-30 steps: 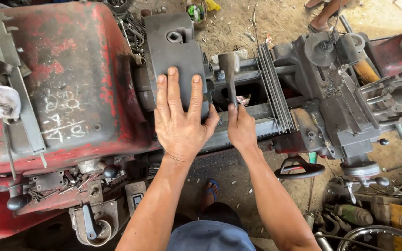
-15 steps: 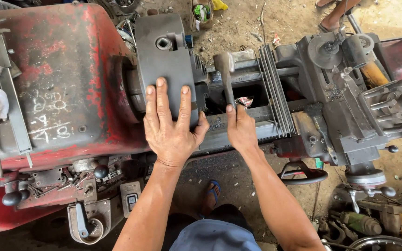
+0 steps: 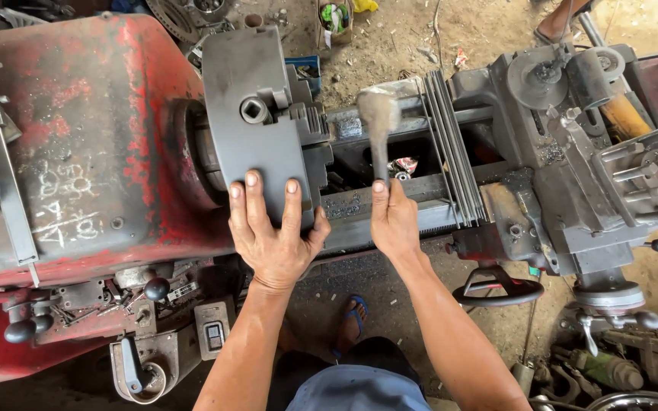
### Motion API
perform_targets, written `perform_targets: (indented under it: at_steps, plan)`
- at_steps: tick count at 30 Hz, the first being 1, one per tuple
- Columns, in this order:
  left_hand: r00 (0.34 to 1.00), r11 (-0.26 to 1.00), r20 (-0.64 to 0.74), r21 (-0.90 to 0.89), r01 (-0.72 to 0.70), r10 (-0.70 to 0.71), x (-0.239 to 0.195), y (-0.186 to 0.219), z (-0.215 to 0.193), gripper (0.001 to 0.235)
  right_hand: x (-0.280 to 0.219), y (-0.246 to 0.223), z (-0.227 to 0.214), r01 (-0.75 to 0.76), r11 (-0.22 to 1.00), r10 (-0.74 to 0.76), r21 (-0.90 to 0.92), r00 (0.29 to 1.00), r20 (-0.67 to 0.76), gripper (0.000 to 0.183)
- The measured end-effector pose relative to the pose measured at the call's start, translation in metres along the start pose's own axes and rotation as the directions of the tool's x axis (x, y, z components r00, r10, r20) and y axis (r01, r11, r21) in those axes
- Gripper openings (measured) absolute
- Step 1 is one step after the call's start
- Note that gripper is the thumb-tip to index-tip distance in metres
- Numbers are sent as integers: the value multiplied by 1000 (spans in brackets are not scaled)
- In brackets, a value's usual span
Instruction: Aligning a metal workpiece in a lathe chuck using a hammer and adjusting the machine's manual controls.
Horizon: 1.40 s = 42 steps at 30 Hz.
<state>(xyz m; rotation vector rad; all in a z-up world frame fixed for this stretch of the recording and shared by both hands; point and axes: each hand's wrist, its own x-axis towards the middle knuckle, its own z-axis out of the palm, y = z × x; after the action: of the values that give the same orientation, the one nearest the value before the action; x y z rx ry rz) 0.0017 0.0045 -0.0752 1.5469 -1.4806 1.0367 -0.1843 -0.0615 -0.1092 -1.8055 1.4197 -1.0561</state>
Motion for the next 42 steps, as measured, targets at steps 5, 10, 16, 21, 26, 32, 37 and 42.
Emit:
perform_targets:
  at_steps: [5,10,16,21,26,32,37,42]
  plan:
    - [1000,999,3,32,-22,22,-20,0,4,65,6,-8,-7,-133,991,133,-14,991,33,44]
    - [1000,999,21,34,-18,17,-48,5,4,70,8,3,-6,-179,983,181,-32,970,160,51]
    - [999,999,37,32,4,-5,-93,9,20,84,7,-6,-8,-241,962,208,129,952,226,51]
    - [986,987,99,-80,141,-133,-22,28,-35,52,-7,-41,-16,-389,837,297,385,914,277,48]
    - [934,933,286,-223,281,-213,109,-6,-29,41,-13,-43,-13,-575,781,417,243,770,483,47]
    - [703,896,576,129,425,-417,162,-26,37,57,-13,-30,2,-426,905,385,-6,813,436,60]
    - [760,918,529,107,382,-378,164,-26,39,55,-12,-47,-2,-464,877,373,123,821,432,42]
    - [761,924,535,120,362,-368,163,-27,38,60,-11,-55,-8,-509,835,371,208,801,470,40]
